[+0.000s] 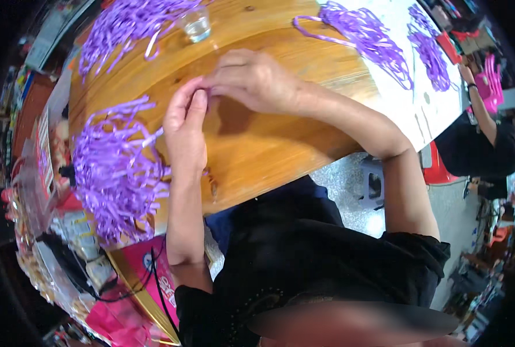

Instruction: Tying purple plastic ribbons into knots to assemble a decorative object or pom-pom.

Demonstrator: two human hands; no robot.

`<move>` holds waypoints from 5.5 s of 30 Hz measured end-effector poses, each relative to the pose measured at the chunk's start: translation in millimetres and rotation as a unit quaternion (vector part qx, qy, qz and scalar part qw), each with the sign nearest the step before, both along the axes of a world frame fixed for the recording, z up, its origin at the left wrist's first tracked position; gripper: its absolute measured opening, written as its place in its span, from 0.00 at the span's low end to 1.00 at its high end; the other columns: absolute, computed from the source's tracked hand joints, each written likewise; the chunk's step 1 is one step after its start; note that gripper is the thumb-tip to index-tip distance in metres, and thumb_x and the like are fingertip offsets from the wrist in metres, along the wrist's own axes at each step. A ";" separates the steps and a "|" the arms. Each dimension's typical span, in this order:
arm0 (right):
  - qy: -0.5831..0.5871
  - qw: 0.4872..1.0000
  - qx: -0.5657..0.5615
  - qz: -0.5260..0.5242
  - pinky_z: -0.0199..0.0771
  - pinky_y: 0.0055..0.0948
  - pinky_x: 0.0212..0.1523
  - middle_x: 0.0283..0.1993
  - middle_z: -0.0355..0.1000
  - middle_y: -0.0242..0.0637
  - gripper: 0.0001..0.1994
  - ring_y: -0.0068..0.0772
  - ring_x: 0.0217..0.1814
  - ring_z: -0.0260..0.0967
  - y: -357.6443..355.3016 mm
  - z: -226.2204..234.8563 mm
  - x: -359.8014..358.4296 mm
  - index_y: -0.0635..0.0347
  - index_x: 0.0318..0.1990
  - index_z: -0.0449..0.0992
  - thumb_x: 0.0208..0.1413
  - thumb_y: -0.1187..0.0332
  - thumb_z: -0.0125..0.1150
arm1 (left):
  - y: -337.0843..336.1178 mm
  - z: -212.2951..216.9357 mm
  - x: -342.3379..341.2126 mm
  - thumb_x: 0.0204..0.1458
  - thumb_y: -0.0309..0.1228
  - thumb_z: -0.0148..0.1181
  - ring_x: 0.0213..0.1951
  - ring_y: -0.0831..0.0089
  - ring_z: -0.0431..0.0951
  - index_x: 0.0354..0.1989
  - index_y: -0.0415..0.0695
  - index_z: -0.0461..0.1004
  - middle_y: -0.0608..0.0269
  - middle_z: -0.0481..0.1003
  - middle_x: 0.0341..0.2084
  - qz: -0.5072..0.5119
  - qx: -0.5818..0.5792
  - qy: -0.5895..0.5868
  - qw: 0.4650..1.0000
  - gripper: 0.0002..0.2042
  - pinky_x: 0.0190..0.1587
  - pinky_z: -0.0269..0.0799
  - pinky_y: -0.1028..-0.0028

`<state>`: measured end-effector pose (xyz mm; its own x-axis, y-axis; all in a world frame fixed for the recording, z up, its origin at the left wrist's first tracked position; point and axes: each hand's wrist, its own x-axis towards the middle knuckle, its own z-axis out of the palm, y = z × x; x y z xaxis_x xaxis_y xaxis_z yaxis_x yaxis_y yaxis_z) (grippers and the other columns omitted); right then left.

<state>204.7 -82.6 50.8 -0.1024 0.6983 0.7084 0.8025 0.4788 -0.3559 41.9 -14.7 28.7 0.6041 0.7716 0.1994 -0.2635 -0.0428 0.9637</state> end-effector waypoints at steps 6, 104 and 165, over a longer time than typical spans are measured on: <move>-0.073 0.991 0.116 -0.014 0.69 0.30 0.34 0.26 0.69 0.34 0.11 0.34 0.30 0.68 -8.1 -0.5 16.1 0.60 0.34 0.76 0.39 0.71 0.59 | 2.1 -1.1 11.5 0.53 0.27 0.55 0.31 0.85 0.70 0.42 0.38 0.72 0.69 0.74 0.32 -0.042 -0.101 0.021 0.994 0.09 0.31 0.62 0.87; -0.189 0.931 -0.203 -0.239 0.68 0.36 0.34 0.29 0.74 0.40 0.08 0.39 0.36 0.70 156.4 21.6 62.8 0.52 0.31 0.80 0.45 0.63 0.59 | 39.6 -0.6 -20.8 0.47 0.25 0.62 0.22 0.89 0.59 0.30 0.37 0.76 0.78 0.66 0.19 0.241 -0.083 0.032 0.966 0.04 0.24 0.54 0.86; -0.160 0.912 0.333 0.177 0.68 0.29 0.32 0.31 0.73 0.35 0.10 0.35 0.31 0.69 80.1 -2.2 13.3 0.61 0.34 0.78 0.40 0.77 0.61 | 30.4 7.8 -21.3 0.46 0.24 0.63 0.23 0.89 0.63 0.29 0.37 0.76 0.76 0.70 0.20 0.185 -0.031 0.055 0.981 0.04 0.26 0.60 0.87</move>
<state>218.0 -2.5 48.6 -0.5130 0.0063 0.8584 0.5676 0.7526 0.3337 20.6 15.7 36.5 0.2952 0.9507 0.0956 -0.1356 -0.0574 0.9891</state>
